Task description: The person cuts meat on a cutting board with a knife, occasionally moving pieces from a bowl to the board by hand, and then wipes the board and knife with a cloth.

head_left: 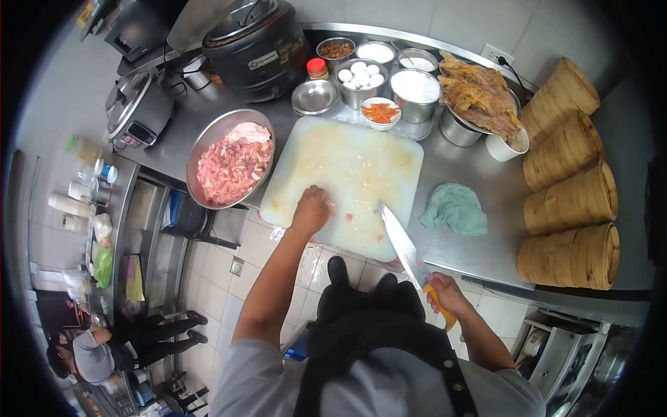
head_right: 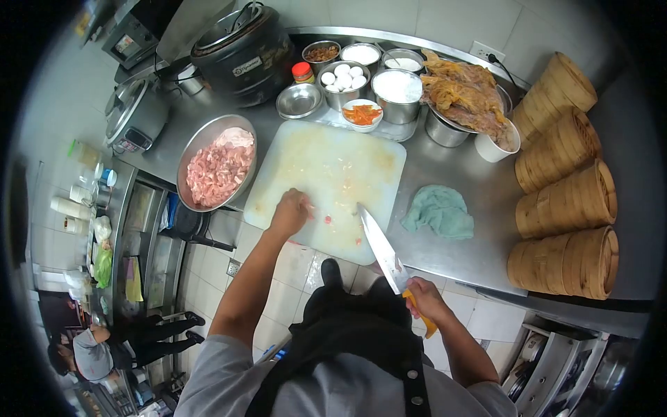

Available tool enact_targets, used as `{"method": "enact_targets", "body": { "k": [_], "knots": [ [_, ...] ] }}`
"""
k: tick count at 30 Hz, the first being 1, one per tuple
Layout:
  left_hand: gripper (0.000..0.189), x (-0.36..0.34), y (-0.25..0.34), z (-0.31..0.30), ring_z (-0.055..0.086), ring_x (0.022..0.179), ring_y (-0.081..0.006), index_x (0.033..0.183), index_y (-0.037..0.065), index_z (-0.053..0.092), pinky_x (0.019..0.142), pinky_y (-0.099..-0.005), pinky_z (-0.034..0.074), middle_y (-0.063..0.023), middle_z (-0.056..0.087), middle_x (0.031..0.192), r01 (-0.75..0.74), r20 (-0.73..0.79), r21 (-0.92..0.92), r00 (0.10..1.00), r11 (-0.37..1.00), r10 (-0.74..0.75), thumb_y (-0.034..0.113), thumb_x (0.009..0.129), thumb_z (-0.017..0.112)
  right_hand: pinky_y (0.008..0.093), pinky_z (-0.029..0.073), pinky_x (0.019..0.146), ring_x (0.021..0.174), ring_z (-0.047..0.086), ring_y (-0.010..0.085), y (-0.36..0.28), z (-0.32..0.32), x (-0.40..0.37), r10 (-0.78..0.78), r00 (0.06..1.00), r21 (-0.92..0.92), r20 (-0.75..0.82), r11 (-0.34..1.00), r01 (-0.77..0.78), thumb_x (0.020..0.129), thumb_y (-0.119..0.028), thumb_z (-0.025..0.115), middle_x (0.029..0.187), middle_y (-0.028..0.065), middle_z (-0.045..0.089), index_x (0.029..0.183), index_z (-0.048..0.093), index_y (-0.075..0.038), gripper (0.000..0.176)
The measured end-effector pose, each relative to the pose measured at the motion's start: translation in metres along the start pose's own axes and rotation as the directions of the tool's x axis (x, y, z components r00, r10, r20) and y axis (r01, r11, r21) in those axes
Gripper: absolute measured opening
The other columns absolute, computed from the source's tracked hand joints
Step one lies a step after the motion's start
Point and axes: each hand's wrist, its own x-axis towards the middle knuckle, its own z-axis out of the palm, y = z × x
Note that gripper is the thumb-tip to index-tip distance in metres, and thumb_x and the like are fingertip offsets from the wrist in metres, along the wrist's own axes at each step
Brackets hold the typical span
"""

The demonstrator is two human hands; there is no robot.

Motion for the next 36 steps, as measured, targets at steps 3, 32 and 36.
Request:
{"method": "enact_targets", "body": {
  "k": [3, 32, 36],
  "knots": [
    [0.013, -0.012, 0.010, 0.005, 0.062, 0.094, -0.0387, 0.089, 0.001, 0.067, 0.084, -0.0435, 0.052, -0.0200, 0.065, 0.096, 0.003, 0.164, -0.221, 0.986, 0.975, 0.034, -0.005, 0.080, 0.058, 0.0289, 0.045, 0.043, 0.047, 0.052, 0.0134, 0.010, 0.010, 0.014, -0.019, 0.999, -0.055, 0.045, 0.998, 0.021, 0.108, -0.038, 0.040, 0.066, 0.0057, 0.056, 0.111, 0.056, -0.004, 0.037],
    [0.079, -0.080, 0.057, -0.027, -0.006, 0.155, -0.0407, 0.161, 0.014, 0.018, 0.115, -0.0691, -0.007, -0.0177, 0.000, 0.168, 0.076, 0.145, 0.216, 0.983, 0.973, -0.109, 0.060, 0.101, 0.037, 0.0306, 0.046, 0.043, 0.048, 0.051, 0.0148, -0.056, 0.071, 0.054, 0.012, 0.957, 0.014, 0.289, 1.000, -0.016, 0.105, -0.038, 0.048, 0.069, 0.0067, 0.057, 0.115, 0.056, -0.008, 0.033],
    [0.072, -0.064, 0.081, -0.062, -0.006, 0.154, -0.0424, 0.160, 0.026, 0.028, 0.115, -0.0687, -0.008, -0.0181, 0.001, 0.168, -0.094, 0.213, 0.241, 0.976, 0.966, 0.042, 0.063, 0.099, 0.040, 0.0312, 0.043, 0.040, 0.045, 0.050, 0.0154, -0.091, 0.067, 0.066, -0.038, 0.941, 0.045, 0.335, 0.999, 0.024, 0.105, -0.036, 0.049, 0.066, 0.0068, 0.056, 0.108, 0.057, -0.007, 0.030]
  ]
}}
